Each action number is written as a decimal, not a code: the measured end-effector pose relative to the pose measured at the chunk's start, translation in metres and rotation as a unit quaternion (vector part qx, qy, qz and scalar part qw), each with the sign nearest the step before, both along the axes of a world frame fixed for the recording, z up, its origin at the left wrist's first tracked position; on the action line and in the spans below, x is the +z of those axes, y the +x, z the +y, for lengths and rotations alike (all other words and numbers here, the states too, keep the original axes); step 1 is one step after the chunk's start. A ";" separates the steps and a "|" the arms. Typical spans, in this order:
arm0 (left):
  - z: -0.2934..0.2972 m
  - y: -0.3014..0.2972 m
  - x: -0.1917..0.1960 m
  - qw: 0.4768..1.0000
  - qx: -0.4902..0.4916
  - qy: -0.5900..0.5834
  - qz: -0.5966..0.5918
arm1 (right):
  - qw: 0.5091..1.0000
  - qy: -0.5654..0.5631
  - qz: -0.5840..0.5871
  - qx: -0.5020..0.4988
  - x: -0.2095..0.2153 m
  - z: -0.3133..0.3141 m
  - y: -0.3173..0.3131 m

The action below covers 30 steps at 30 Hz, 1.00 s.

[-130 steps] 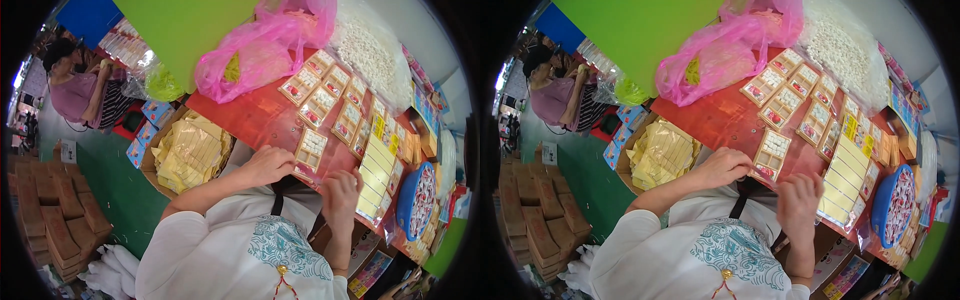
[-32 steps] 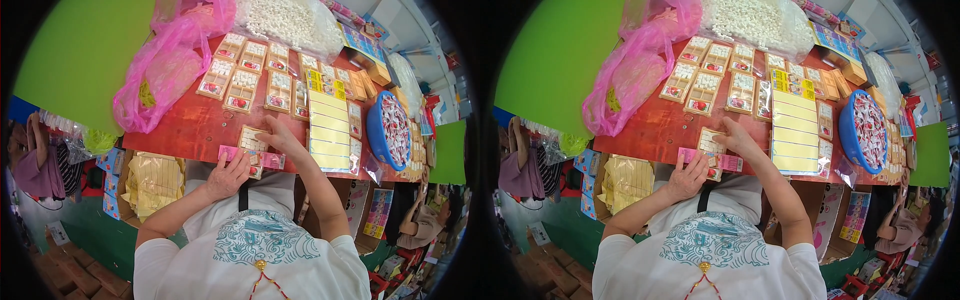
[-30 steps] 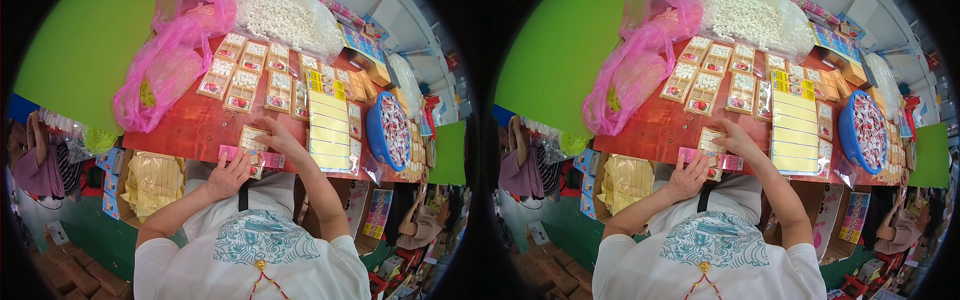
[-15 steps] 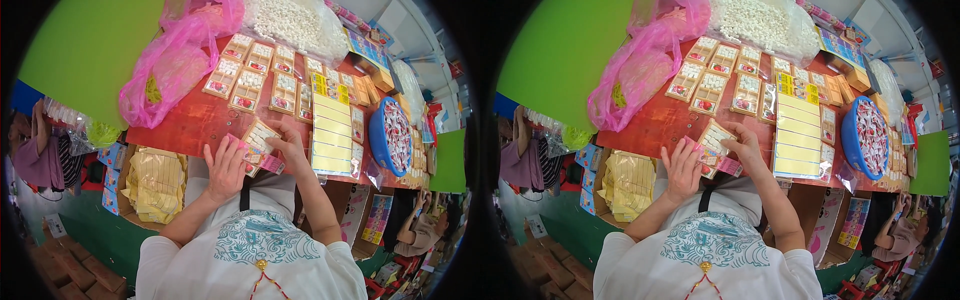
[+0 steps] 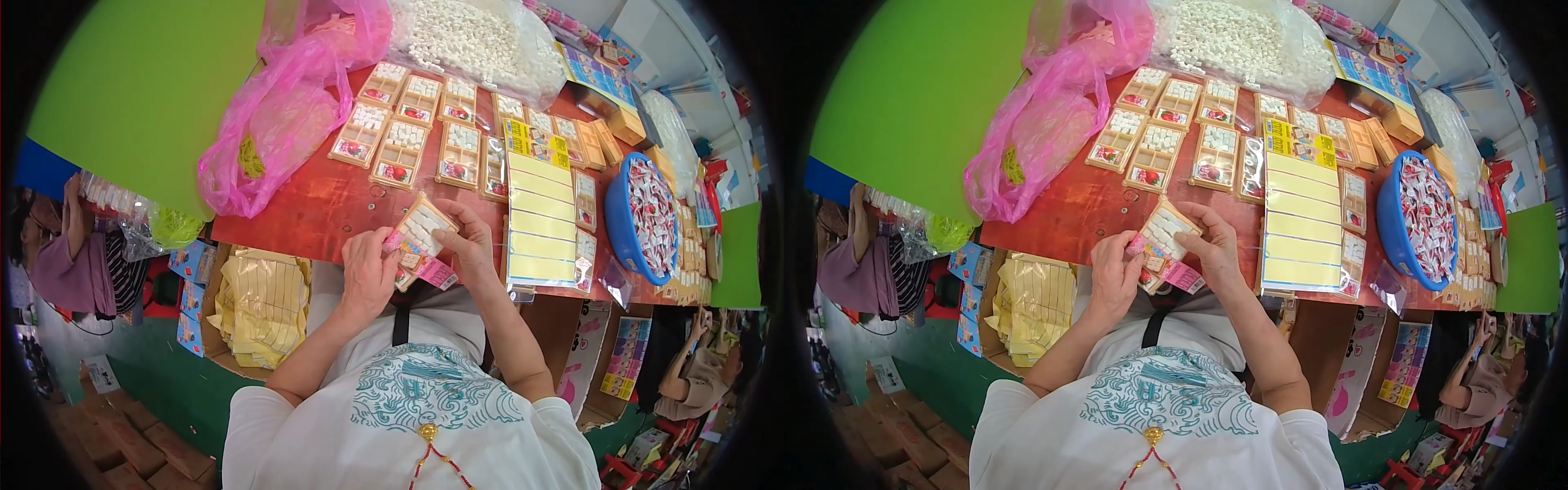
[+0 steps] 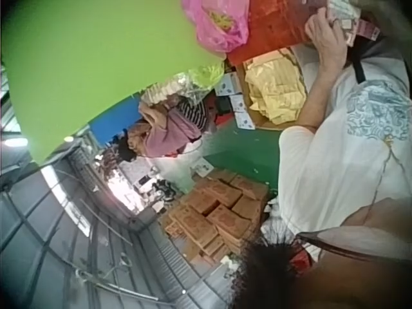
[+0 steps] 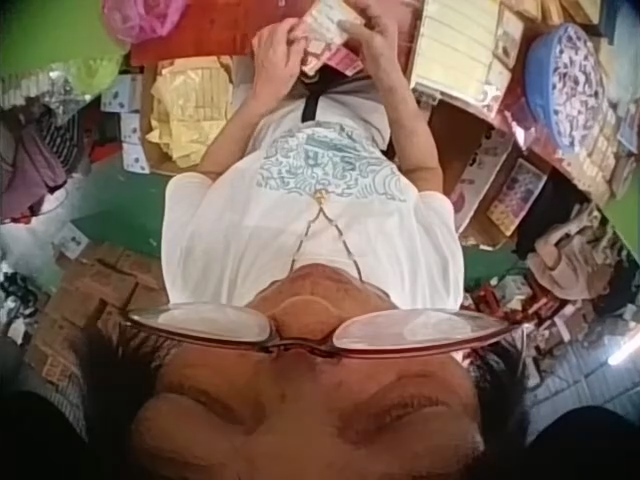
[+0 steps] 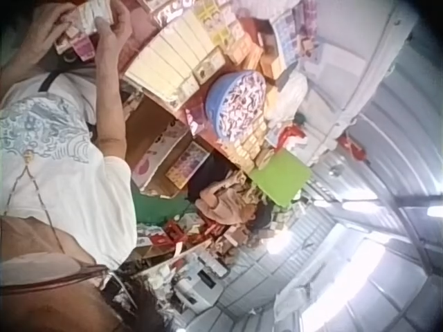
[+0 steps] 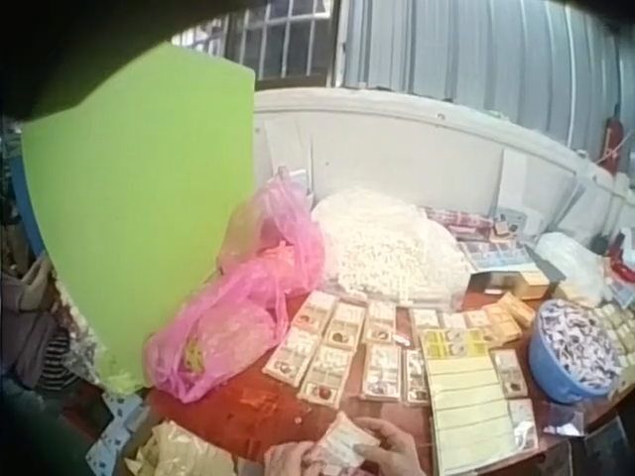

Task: Packaging small white blocks into plastic trays and applying decorative paper labels.

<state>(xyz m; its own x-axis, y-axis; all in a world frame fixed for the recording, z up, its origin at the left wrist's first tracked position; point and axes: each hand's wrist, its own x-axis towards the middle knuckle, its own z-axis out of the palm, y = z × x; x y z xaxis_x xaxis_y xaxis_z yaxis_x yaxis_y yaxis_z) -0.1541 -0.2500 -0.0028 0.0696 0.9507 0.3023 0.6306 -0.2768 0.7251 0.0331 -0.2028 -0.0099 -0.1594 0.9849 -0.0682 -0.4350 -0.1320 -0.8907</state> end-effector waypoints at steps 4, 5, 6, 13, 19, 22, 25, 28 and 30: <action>0.002 0.000 0.000 0.959 -0.031 -0.147 -0.242 | 1.000 0.003 0.006 0.009 0.006 0.000 0.002; 0.002 0.000 -0.004 0.959 -0.032 -0.147 -0.241 | 1.000 -0.004 0.003 0.012 0.008 -0.001 0.001; 0.002 -0.001 -0.009 0.948 -0.038 -0.151 -0.278 | 1.000 -0.012 0.000 0.016 0.010 -0.002 0.001; -0.002 -0.002 -0.001 0.865 -0.071 -0.205 -0.453 | 0.998 -0.005 -0.020 0.057 0.038 -0.004 0.004; -0.005 -0.003 0.009 0.761 -0.074 -0.246 -0.595 | 0.968 -0.042 0.190 0.160 0.045 -0.001 0.025; -0.006 -0.003 0.007 0.763 -0.087 -0.244 -0.592 | 0.983 -0.081 0.008 0.168 0.031 -0.012 0.013; -0.007 -0.004 -0.001 0.775 -0.105 -0.251 -0.570 | 0.976 -0.051 -0.082 0.195 0.012 -0.028 -0.004; -0.010 -0.005 -0.003 0.791 -0.115 -0.270 -0.537 | 0.986 -0.018 -0.074 0.151 -0.004 -0.031 -0.011; -0.013 -0.006 -0.010 0.791 -0.112 -0.270 -0.537 | 0.990 -0.024 -0.067 0.125 -0.007 -0.032 -0.012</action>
<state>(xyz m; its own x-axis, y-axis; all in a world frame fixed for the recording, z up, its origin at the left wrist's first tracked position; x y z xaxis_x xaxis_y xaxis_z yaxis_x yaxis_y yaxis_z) -0.1603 -0.2627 -0.0128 0.2335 0.9615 -0.1447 -0.4514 0.2390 0.8597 0.0215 -0.2343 -0.0170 -0.3835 0.9111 -0.1511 -0.2628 -0.2645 -0.9279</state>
